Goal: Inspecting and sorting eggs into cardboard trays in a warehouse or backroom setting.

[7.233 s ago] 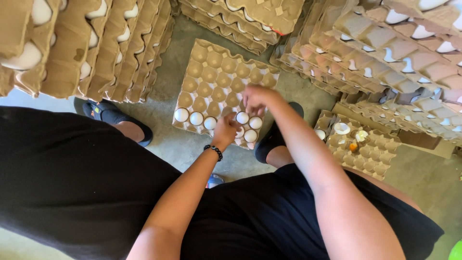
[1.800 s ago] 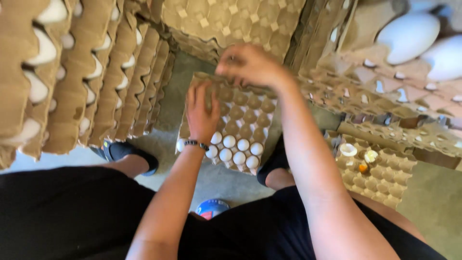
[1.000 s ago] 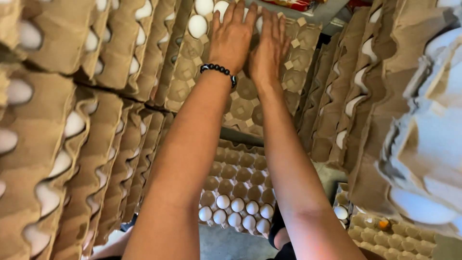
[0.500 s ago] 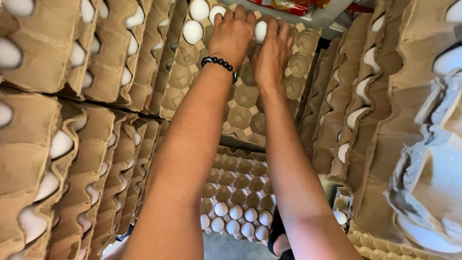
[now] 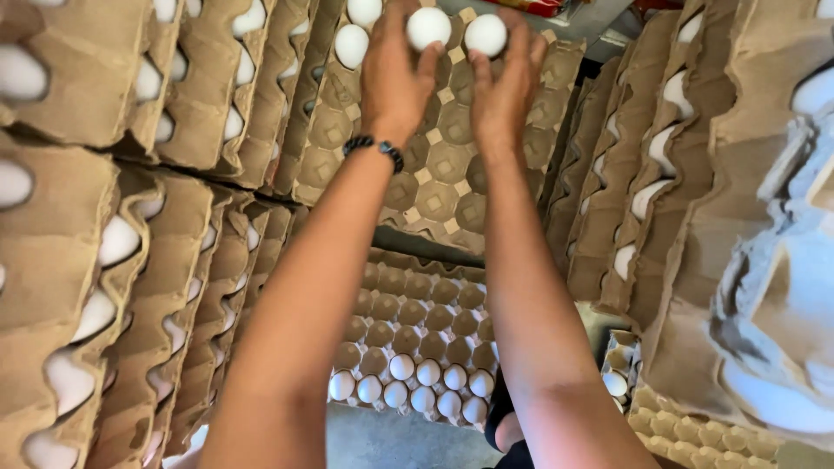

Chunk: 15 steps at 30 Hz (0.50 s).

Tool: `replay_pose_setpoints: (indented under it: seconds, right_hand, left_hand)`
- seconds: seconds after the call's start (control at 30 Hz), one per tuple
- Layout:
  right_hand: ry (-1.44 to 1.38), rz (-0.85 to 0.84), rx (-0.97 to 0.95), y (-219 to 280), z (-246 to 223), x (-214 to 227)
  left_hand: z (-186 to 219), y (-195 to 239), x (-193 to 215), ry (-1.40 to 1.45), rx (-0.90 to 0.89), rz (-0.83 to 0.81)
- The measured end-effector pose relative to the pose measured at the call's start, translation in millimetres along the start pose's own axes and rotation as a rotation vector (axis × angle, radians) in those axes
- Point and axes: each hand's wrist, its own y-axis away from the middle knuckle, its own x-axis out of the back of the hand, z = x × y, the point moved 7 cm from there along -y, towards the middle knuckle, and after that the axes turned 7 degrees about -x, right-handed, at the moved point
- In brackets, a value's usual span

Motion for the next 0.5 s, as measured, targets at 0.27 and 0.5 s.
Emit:
replay_pose_setpoints:
  seconds: [0.27,0.5]
  right_hand:
    - [-1.049,-0.281,-0.222,27,10,17]
    - [-1.556,-0.706,-0.691,90,-23,28]
  left_hand:
    - [-47,79,12,1.062,0.823,0.22]
    - [6,142,45,1.514,1.065,0.278]
